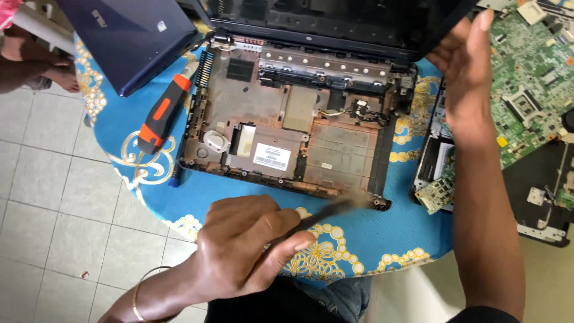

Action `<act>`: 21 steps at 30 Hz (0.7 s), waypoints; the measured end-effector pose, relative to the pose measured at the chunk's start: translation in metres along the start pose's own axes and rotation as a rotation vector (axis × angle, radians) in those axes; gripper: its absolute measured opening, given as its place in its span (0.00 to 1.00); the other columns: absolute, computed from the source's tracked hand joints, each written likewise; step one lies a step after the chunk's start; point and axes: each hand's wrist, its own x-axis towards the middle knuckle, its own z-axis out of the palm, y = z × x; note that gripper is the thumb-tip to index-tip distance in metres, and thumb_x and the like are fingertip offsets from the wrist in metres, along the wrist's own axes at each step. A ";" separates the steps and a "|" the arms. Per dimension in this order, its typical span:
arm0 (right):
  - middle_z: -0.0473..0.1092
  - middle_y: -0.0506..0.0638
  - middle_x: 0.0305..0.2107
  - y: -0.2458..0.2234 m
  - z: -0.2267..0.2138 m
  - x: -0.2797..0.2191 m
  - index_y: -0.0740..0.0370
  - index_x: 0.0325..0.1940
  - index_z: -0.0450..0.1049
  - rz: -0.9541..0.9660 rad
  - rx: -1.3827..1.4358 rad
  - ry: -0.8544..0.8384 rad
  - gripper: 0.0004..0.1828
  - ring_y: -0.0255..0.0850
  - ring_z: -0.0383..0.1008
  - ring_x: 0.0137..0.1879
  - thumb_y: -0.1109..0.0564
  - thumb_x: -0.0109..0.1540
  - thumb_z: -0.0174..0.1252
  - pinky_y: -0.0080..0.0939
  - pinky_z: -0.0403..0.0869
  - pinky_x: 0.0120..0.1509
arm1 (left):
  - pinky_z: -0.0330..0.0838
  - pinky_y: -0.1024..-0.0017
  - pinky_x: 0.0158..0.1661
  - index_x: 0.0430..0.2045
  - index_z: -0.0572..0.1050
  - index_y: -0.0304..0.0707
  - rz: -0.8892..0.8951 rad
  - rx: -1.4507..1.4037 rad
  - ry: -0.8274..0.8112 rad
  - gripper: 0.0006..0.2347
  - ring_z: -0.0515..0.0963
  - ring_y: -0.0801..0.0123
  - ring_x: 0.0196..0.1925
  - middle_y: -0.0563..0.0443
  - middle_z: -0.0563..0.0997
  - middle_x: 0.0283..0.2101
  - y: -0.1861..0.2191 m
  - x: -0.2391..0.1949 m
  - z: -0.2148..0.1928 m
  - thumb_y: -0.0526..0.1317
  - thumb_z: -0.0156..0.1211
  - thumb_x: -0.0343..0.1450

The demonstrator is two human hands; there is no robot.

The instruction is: The person cleans the inside of a disassembled laptop chassis with a brush, then installs a motherboard into the chassis and connects a cable.

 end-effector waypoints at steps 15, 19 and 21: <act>0.74 0.47 0.68 0.016 -0.011 0.001 0.45 0.81 0.70 -0.018 -0.018 -0.071 0.63 0.45 0.76 0.81 0.00 0.63 0.36 0.53 0.72 0.87 | 0.66 0.65 0.32 0.38 0.87 0.21 -0.200 0.719 0.133 0.09 0.81 0.58 0.30 0.38 0.88 0.36 -0.050 -0.078 -0.129 0.32 0.76 0.85; 0.71 0.61 0.72 0.007 -0.007 -0.002 0.55 0.83 0.65 -0.094 -0.046 -0.102 0.66 0.58 0.71 0.85 0.00 0.66 0.35 0.64 0.67 0.88 | 0.68 0.62 0.26 0.29 0.84 0.35 -0.080 0.564 -0.012 0.08 0.80 0.61 0.24 0.48 0.85 0.28 -0.041 -0.054 -0.079 0.37 0.71 0.78; 0.73 0.62 0.73 0.011 -0.009 -0.002 0.55 0.86 0.65 -0.113 -0.029 -0.117 0.65 0.55 0.74 0.82 0.02 0.69 0.35 0.55 0.71 0.83 | 0.60 0.66 0.24 0.25 0.76 0.35 0.173 0.384 -0.061 0.14 0.68 0.67 0.21 0.50 0.76 0.24 -0.028 -0.036 -0.053 0.40 0.63 0.81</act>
